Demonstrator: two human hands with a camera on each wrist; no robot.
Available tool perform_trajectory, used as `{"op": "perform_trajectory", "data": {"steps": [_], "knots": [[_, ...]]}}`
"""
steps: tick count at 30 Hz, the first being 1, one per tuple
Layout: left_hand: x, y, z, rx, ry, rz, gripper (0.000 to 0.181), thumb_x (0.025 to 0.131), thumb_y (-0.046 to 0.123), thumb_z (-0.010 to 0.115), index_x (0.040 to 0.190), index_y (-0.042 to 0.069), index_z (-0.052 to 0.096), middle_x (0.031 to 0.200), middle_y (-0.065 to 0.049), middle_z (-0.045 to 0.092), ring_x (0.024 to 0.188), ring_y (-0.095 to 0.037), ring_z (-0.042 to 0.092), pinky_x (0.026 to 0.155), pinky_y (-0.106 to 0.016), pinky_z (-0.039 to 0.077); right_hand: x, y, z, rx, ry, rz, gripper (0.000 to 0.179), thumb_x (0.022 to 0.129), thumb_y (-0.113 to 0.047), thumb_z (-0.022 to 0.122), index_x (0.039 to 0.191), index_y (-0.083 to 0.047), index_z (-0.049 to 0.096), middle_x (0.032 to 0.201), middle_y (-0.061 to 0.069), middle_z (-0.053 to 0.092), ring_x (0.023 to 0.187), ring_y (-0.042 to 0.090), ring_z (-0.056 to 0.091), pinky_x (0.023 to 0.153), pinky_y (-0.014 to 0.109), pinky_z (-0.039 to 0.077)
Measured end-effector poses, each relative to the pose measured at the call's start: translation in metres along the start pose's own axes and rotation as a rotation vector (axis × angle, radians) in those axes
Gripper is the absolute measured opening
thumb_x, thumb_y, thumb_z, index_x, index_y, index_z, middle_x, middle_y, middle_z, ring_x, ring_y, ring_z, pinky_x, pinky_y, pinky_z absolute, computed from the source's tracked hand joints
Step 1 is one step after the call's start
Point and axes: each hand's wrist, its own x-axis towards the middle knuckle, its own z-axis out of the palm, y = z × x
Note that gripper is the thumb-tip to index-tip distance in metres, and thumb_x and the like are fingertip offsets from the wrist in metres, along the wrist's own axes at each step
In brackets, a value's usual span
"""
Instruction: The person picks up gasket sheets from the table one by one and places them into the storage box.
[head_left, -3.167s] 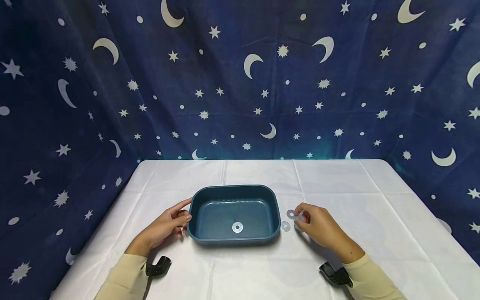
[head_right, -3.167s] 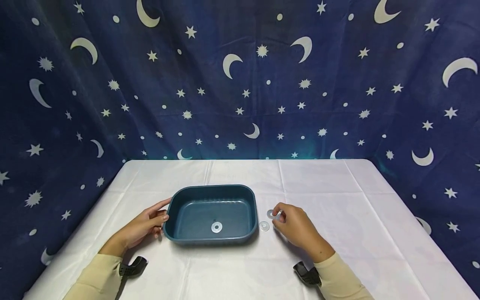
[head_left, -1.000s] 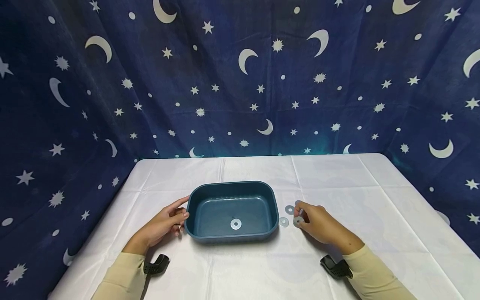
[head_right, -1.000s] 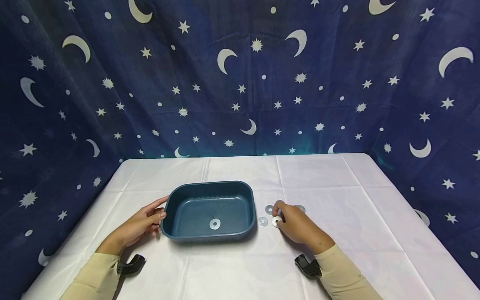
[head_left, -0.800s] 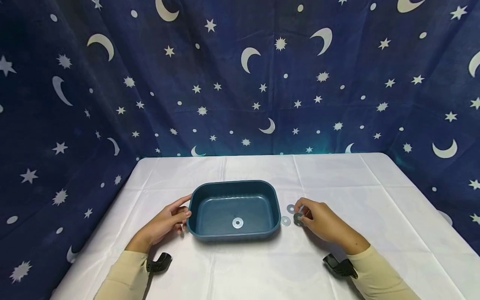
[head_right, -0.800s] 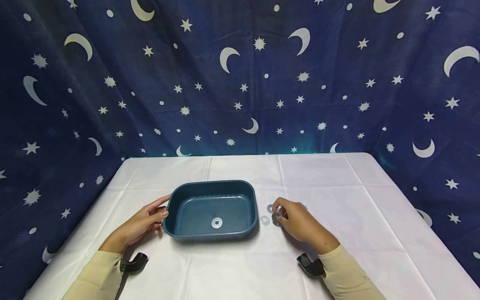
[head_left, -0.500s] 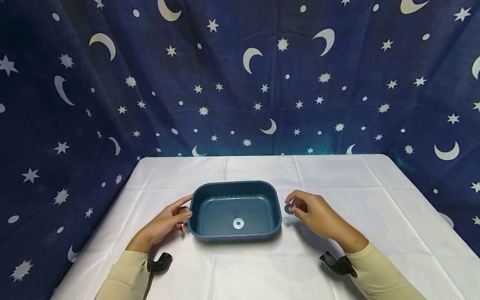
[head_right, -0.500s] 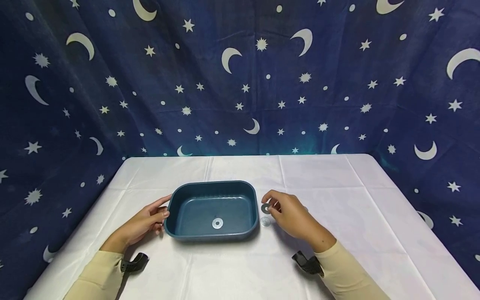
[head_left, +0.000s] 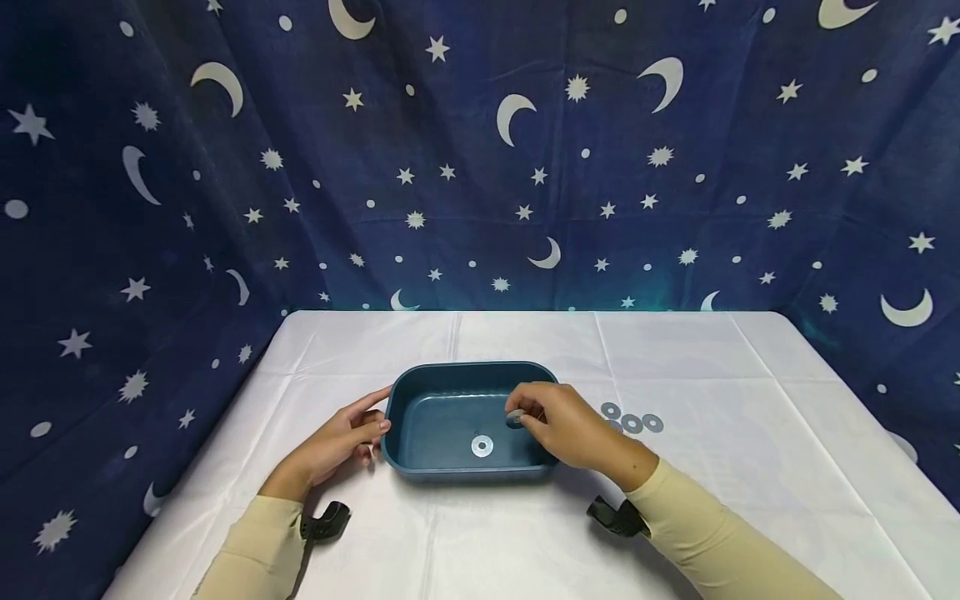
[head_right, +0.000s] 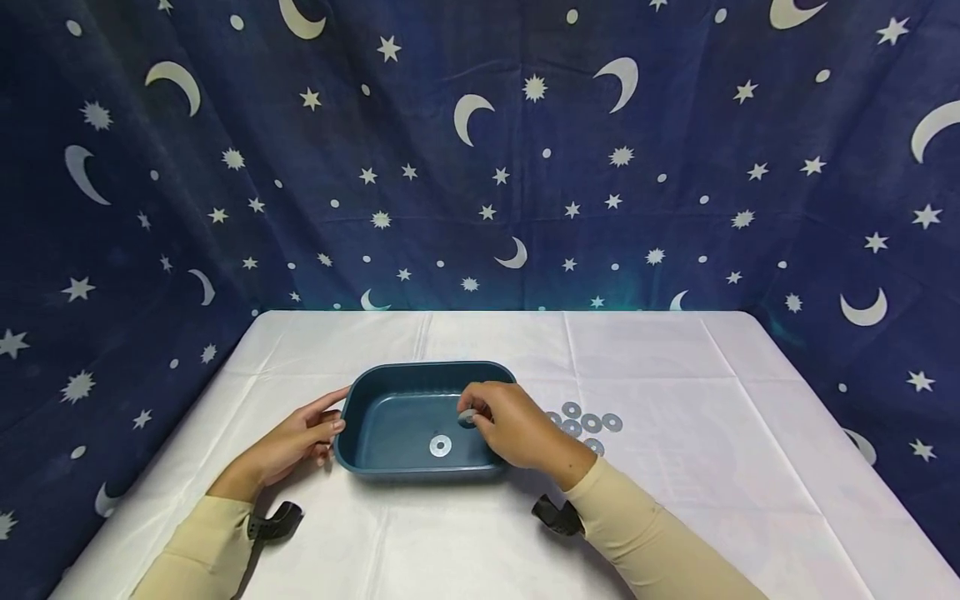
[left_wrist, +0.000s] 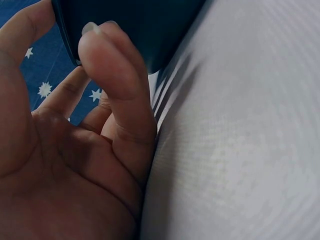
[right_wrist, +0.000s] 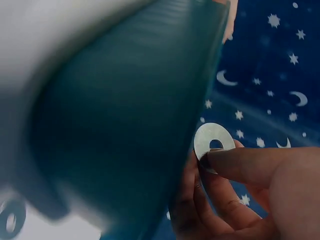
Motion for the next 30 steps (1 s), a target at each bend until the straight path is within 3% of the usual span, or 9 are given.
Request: {"op": "perform_trajectory", "data": {"steps": [6,15,30], "knots": [[0.002,-0.001,-0.001,0.001,0.009,-0.003,0.071,0.1,0.023,0.062,0.159,0.012,0.025,0.097,0.0,0.052,0.074,-0.009,0.051,0.058,-0.022,0.05,0.016,-0.006,0.023,0.015,-0.036,-0.027,0.014,0.094,0.0,0.065,0.103,-0.01,0.069,0.091,-0.002,0.064,0.079,0.008,0.058,0.07,0.023,0.052],[0.002,-0.002,-0.002,0.006,0.011,0.003,0.07,0.1,0.023,0.063,0.159,0.012,0.026,0.096,-0.001,0.053,0.074,-0.01,0.052,0.057,-0.022,0.049,0.034,-0.01,0.051,0.043,-0.089,-0.001,0.014,0.095,-0.001,0.064,0.101,-0.012,0.07,0.087,-0.002,0.064,0.076,0.009,0.056,0.07,0.026,0.049],[0.002,-0.002,-0.001,-0.002,0.001,0.012,0.071,0.1,0.023,0.063,0.159,0.012,0.026,0.094,0.0,0.054,0.072,-0.009,0.052,0.057,-0.021,0.049,0.05,-0.011,0.069,0.036,-0.165,-0.016,0.016,0.091,0.003,0.064,0.089,-0.012,0.07,0.08,-0.002,0.065,0.073,0.007,0.055,0.067,0.024,0.047]]}}
